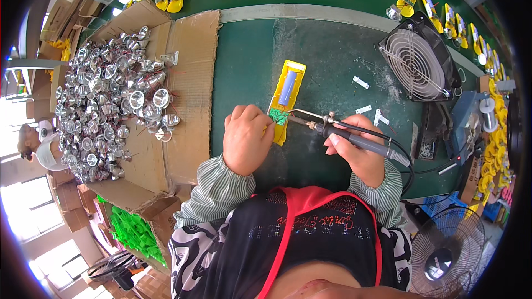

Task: The person solders circuit components onto flashlight casings using a soldering iron and places the assembled units onto a conveyor belt.

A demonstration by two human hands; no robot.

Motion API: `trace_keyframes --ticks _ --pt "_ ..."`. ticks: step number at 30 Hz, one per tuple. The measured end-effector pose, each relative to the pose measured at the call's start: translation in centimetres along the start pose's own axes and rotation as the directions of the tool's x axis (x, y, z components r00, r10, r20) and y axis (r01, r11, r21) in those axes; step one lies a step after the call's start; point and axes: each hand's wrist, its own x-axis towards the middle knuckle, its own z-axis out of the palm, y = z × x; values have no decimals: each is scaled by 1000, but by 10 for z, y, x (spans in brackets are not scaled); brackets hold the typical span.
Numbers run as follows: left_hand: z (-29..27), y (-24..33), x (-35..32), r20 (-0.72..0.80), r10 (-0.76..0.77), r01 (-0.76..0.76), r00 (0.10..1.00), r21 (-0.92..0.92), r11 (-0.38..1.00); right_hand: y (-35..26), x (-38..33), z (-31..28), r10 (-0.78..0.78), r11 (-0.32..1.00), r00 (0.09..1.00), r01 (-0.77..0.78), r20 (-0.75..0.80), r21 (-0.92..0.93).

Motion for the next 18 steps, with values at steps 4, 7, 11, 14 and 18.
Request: trace_keyframes --ticks 4,7,11,14,18 --pt "1 2 0 -8 -4 4 1000 11 1000 -7 -3 -6 -21 1000 1000 21 -8 -11" --pt "1 4 -4 -22 -4 5 1000 36 999 -16 -7 -8 -50 999 996 50 -68 -3" --pt "-2 7 -17 21 112 -113 994 74 991 -20 -5 -19 -99 995 981 103 -166 13" --pt "2 3 -11 112 131 -148 985 167 975 -20 -4 -27 -90 994 969 100 -231 33" --pt "16 13 63 104 221 -224 970 17 974 -21 -5 -41 -97 994 943 105 -319 10"
